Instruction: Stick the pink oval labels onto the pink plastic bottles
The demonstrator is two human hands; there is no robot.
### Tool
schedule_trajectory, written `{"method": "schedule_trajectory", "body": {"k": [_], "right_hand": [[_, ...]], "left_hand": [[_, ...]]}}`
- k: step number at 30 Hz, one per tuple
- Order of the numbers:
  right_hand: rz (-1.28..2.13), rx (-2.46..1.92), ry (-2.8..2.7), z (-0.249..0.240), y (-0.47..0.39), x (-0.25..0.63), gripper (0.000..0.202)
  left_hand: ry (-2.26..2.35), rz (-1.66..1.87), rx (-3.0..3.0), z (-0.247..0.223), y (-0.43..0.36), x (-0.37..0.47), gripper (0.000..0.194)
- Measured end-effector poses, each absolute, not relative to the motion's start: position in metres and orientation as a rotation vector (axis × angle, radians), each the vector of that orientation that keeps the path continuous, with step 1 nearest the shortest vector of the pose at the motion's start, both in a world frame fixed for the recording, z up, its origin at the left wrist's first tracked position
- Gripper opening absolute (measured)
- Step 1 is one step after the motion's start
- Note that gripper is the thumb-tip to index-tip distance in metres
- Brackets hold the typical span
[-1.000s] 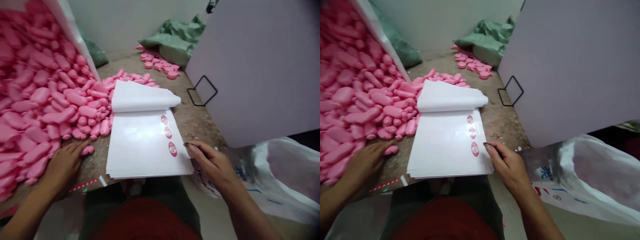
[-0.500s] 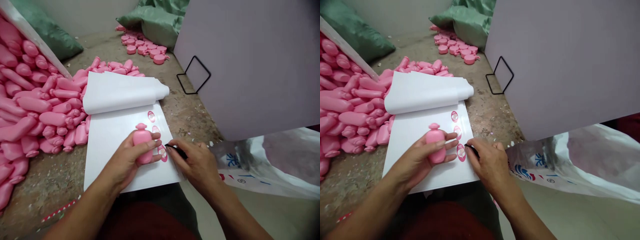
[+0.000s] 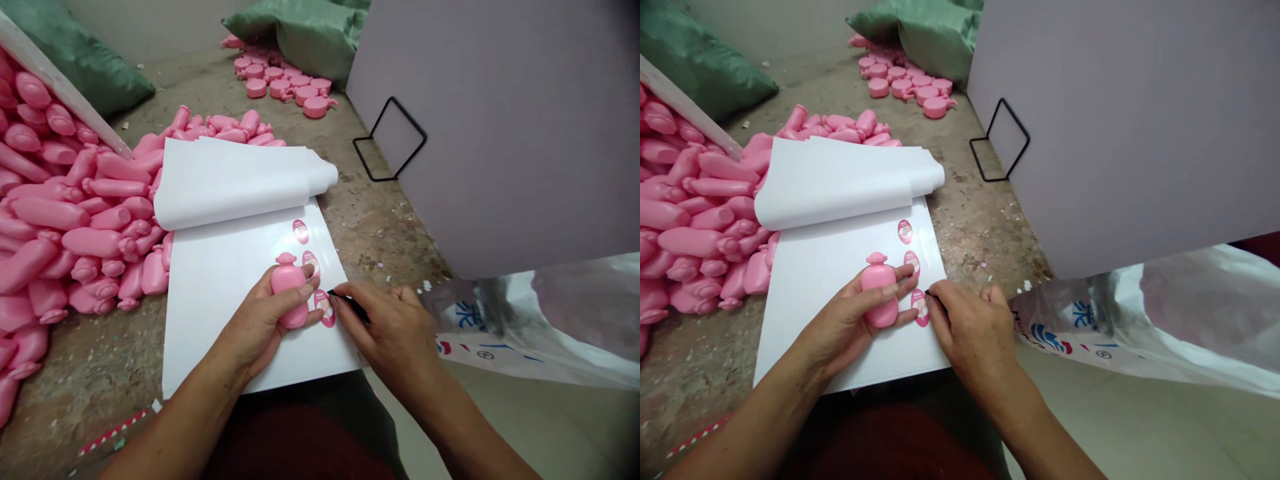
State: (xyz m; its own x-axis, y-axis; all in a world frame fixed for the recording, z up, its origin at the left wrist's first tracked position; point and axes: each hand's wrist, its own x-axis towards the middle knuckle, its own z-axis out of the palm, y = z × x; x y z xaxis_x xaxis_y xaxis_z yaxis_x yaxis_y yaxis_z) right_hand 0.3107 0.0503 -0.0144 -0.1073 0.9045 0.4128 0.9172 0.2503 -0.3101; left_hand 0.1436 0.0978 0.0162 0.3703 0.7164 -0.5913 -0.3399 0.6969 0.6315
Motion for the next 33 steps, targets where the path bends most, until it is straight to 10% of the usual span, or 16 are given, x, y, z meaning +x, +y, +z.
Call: {"method": "schedule_trajectory", "body": {"k": [33], "right_hand": [[0.147,-1.696,-1.999,-0.014,0.058,0.312,0.017]], "left_hand": [[0.925,0.749,0.373,0.013,0.099,0.142,0.030]]}}
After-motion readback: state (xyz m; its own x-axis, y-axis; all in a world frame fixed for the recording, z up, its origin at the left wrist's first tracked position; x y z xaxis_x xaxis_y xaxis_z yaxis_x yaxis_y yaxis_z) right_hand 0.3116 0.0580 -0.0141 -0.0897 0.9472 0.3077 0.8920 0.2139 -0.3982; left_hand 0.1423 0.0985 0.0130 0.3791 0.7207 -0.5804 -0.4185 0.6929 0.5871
